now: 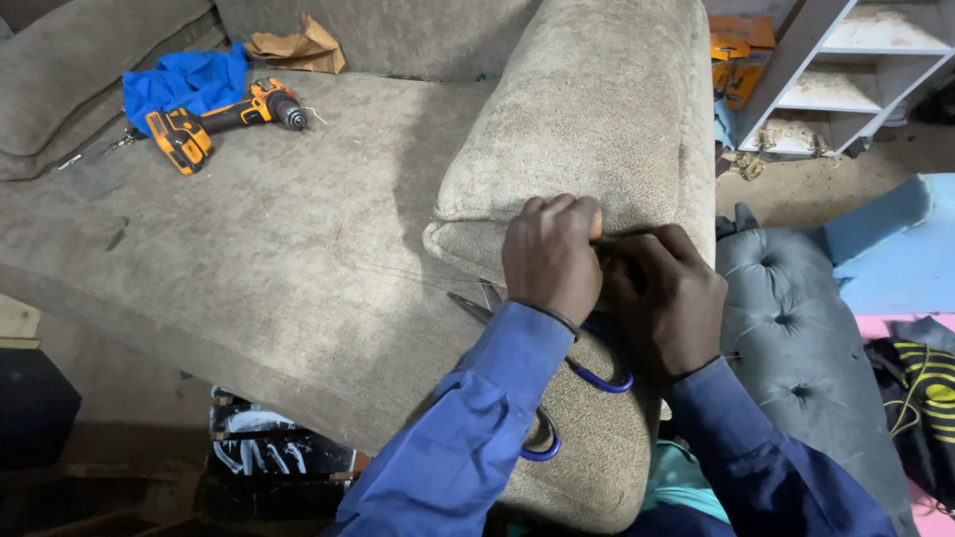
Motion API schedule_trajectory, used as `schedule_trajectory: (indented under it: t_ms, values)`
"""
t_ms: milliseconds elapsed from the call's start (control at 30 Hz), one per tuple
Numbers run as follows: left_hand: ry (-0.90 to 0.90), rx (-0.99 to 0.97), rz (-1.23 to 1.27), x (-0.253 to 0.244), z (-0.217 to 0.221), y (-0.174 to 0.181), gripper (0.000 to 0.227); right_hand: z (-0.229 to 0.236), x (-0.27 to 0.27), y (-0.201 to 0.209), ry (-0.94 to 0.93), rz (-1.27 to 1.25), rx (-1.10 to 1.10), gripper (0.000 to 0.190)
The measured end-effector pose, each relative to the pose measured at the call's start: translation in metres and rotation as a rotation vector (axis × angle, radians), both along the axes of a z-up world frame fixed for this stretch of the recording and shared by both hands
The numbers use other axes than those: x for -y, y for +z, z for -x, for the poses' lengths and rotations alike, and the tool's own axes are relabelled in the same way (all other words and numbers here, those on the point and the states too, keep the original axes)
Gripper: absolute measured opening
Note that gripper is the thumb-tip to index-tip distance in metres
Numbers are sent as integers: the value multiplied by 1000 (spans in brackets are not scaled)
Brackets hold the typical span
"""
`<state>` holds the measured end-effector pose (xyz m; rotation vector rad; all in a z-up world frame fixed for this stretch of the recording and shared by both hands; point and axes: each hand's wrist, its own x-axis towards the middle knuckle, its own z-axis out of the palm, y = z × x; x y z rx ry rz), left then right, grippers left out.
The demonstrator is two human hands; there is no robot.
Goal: Hand-stitching the fabric of a sofa armrest using a needle and thread during a reupholstery task.
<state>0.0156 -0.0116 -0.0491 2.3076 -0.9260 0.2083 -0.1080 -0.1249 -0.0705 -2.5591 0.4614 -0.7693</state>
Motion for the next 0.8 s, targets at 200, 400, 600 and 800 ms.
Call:
schedule_trajectory:
  t_ms: [200, 400, 600, 800]
  values:
    - [-21, -82, -221, -3, -11, 14, 19, 0, 6, -6, 26, 10, -54, 22]
    - [5, -70, -312, 3, -17, 20, 16, 2, -4, 20, 56, -52, -11, 12]
    - [29, -134, -408, 12, -14, 31, 22, 2, 1, 9, 47, -30, -57, 16]
    - [17, -153, -391, 9, -16, 40, 22, 4, -1, 5, -1, 45, -63, 16]
